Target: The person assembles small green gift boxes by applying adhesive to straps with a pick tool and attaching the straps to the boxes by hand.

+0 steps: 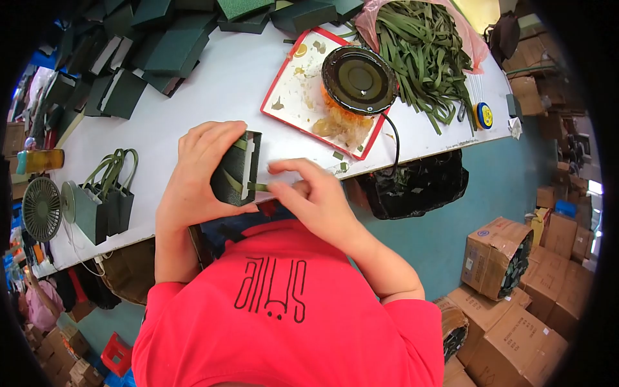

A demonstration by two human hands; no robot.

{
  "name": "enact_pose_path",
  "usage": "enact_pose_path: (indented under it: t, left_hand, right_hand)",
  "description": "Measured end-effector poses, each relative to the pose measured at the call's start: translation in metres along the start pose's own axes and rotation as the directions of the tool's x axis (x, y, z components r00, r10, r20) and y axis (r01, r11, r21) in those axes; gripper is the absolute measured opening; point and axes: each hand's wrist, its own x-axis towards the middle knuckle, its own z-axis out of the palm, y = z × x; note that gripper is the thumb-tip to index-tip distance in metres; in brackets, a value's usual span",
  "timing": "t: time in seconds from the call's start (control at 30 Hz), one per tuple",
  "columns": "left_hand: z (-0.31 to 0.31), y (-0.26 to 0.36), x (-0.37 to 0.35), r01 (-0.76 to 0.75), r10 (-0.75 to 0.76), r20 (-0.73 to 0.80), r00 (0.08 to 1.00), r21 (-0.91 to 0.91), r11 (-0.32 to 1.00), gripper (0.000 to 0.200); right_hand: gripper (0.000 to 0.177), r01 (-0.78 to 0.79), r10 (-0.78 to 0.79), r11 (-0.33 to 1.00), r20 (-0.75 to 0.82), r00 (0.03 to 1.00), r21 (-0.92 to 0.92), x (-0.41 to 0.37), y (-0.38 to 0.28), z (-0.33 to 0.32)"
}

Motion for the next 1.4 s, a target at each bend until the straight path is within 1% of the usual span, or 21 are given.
enact_pose_path:
  t: [0.07,0.1,0.13,0.2,0.27,0.33,0.4,0.43,0.53,0.67,0.77,0.9,1.0,1.1,1.2,1.3,1.4]
  left_hand:
    - [0.000,0.000,0.000,0.021,-0.021,-0.036,0.999,0.011,1.000,0.103]
    - [0.001,0.000,0.001,0.020,-0.020,-0.049,0.999,-0.006,1.000,0.104]
    - [0.002,0.002,0.001,0.017,-0.018,-0.059,0.998,-0.024,1.000,0.104]
    - [0.003,0.005,0.003,0.001,-0.006,-0.068,0.998,-0.063,0.998,0.105]
    - [0.004,0.008,0.004,-0.024,0.016,-0.072,0.997,-0.101,0.995,0.107]
    - [0.003,0.009,0.003,-0.030,0.023,-0.058,0.998,-0.122,0.992,0.106]
    - [0.002,0.010,0.003,-0.026,0.018,-0.049,0.999,-0.156,0.987,0.102]
    - [0.000,0.011,0.002,-0.005,0.000,-0.039,0.999,-0.145,0.989,0.103]
    - [-0.003,0.008,-0.002,0.033,-0.037,-0.026,0.999,-0.137,0.990,0.104]
    - [-0.004,0.004,-0.009,0.075,-0.079,-0.025,0.997,-0.125,0.989,0.107]
    - [-0.004,-0.004,-0.016,0.094,-0.096,-0.017,0.995,-0.099,0.991,0.111]
    - [-0.006,-0.006,-0.019,0.145,-0.146,0.003,0.989,-0.063,0.987,0.110]
    - [-0.004,-0.004,-0.017,0.131,-0.134,-0.022,0.991,-0.098,0.987,0.109]
    - [-0.002,-0.004,-0.016,0.104,-0.105,-0.002,0.994,-0.095,0.990,0.108]
    - [0.001,0.000,-0.010,0.087,-0.086,0.023,0.996,-0.079,0.993,0.108]
    - [0.005,0.003,-0.004,0.059,-0.056,0.033,0.998,-0.097,0.994,0.107]
    - [0.008,0.007,0.002,0.031,-0.027,0.039,0.999,-0.113,0.993,0.105]
  right_hand:
    - [0.024,0.093,-0.092,0.995,0.020,0.996,-0.048,-0.012,-0.001,-0.009]
    - [0.030,0.046,-0.069,0.993,0.217,0.974,0.111,-0.013,-0.004,-0.014]
    - [0.036,-0.187,0.141,0.973,0.296,0.945,0.137,-0.014,-0.013,-0.008]
    - [0.035,-0.359,0.310,0.932,0.402,0.862,0.053,-0.008,-0.012,-0.002]
    - [0.032,-0.401,0.246,0.865,0.441,0.863,0.303,-0.008,0.019,-0.002]
    - [0.034,-0.382,0.200,0.743,0.363,0.910,0.549,-0.010,0.022,0.003]
    - [0.036,-0.248,0.207,0.588,0.154,0.966,0.770,-0.012,0.014,0.007]
    - [0.031,-0.197,0.203,0.538,0.101,0.974,0.819,-0.012,0.020,0.002]
    - [0.029,-0.077,0.186,0.473,-0.014,0.982,0.878,-0.014,0.024,-0.011]
    - [0.026,0.073,0.165,0.564,-0.198,0.966,0.823,-0.014,0.031,-0.017]
    - [0.022,0.190,0.173,0.519,-0.321,0.931,0.833,-0.010,0.029,-0.027]
    - [0.018,0.295,0.082,0.469,-0.373,0.924,0.833,-0.003,0.030,-0.045]
    - [0.018,0.348,0.080,0.473,-0.433,0.898,0.809,0.002,0.027,-0.052]
    - [0.017,0.381,0.041,0.528,-0.471,0.881,0.759,0.008,0.029,-0.057]
    - [0.016,0.335,0.033,0.707,-0.503,0.864,0.623,0.015,0.024,-0.067]
    - [0.017,0.303,0.006,0.823,-0.542,0.841,0.481,0.022,0.023,-0.075]
    - [0.017,0.283,0.013,0.854,-0.562,0.827,0.436,0.027,0.023,-0.082]
